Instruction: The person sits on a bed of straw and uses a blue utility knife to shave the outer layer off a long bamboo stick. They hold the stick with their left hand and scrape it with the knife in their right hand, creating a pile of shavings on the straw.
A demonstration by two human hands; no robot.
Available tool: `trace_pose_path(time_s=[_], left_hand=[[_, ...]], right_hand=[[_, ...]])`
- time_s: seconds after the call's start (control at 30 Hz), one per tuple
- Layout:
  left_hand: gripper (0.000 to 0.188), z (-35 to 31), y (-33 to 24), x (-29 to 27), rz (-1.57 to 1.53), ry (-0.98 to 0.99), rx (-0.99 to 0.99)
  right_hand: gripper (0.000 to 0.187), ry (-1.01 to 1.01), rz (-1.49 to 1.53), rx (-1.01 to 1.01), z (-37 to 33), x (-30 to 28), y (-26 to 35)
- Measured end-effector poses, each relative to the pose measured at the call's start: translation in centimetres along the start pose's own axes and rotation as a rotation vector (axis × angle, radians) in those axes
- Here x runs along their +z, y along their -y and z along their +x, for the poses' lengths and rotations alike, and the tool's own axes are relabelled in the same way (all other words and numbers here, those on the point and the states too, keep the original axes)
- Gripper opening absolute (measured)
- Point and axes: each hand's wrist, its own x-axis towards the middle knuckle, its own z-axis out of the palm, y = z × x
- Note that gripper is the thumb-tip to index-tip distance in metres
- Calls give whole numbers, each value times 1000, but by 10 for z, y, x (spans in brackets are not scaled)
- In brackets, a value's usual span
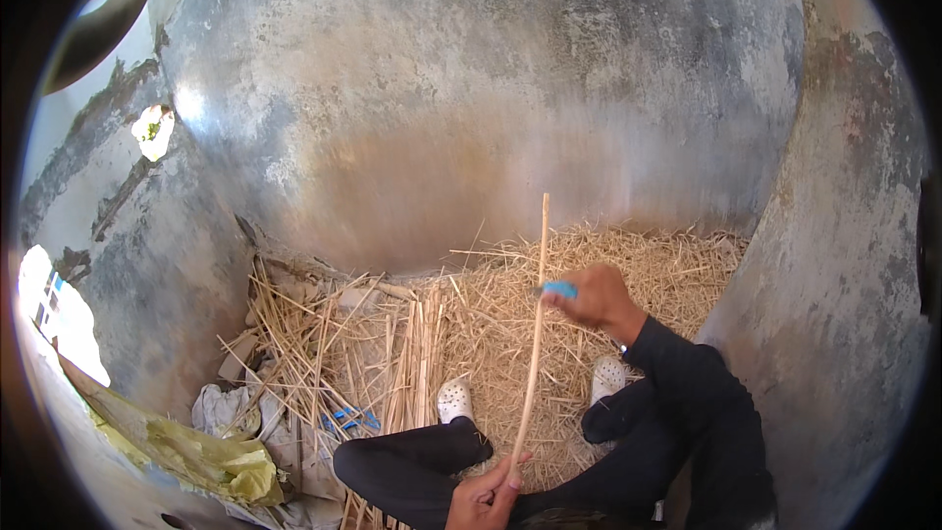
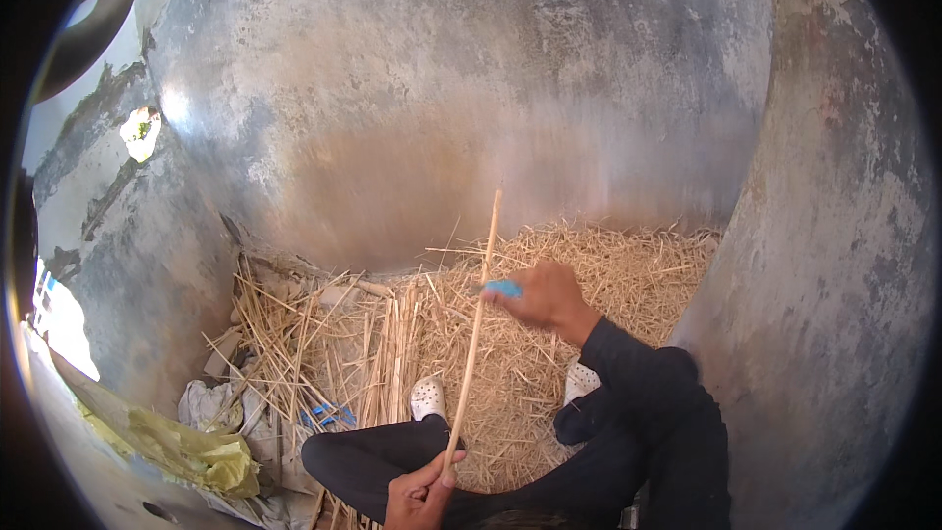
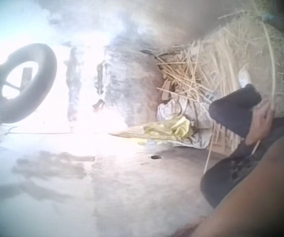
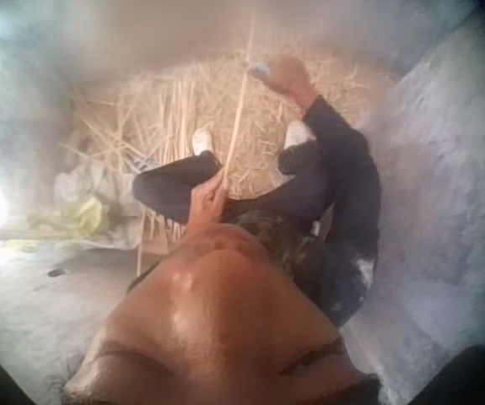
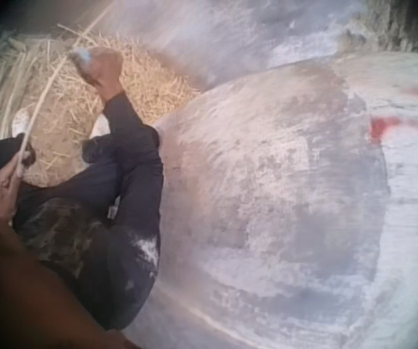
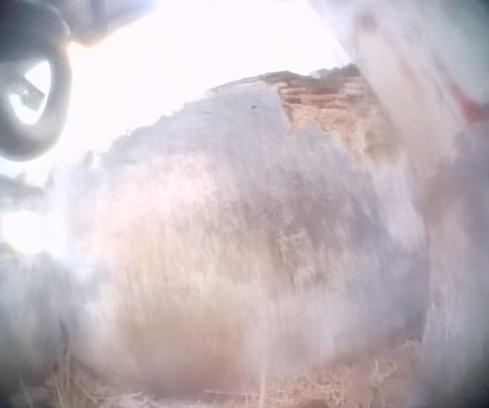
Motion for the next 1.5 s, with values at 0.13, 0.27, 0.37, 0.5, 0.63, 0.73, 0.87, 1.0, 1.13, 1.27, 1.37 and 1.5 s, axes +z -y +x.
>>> trace_pose_path(time_s=[0.13, 0.27, 0.37, 0.5, 0.63, 0.73, 0.87, 1.0, 1.13, 1.27, 1.37, 1.5], left_hand=[[32, -6, 0, 3, -1, 35, -15], [32, -1, -7, 5, -14, 28, -8], [32, 0, -9, 6, -18, 20, -15], [32, 2, -1, 7, 18, 18, -5], [32, 12, 17, 8, 54, -8, -9], [32, 21, 1, -3, 56, 113, -213], [35, 0, -11, -10, -99, 166, -187], [38, 21, 15, -4, -94, 125, -102], [34, 51, 17, 1, -375, -37, -278], [37, 62, 20, 7, -329, 89, -227], [37, 55, 6, 5, -327, 47, -243], [39, 48, 2, 1, -295, -1, -212]], right_hand=[[77, -27, -8, 40, 13, -6, -34], [76, -205, -99, 23, 29, -4, -56], [78, -158, -146, 68, 34, -9, -63], [78, -67, -208, 213, 50, -10, -91], [78, -133, -279, 137, 60, -5, -90], [78, -146, -292, 365, 67, 18, -116], [78, -212, -218, 900, 51, -19, -190], [77, -132, -165, 732, 15, -13, -162], [68, -106, 250, 293, -31, 32, -60], [67, 61, 88, -84, -66, -6, 37], [69, 14, 97, -18, -47, -4, 30], [71, 54, 109, -130, -42, -6, 49]])
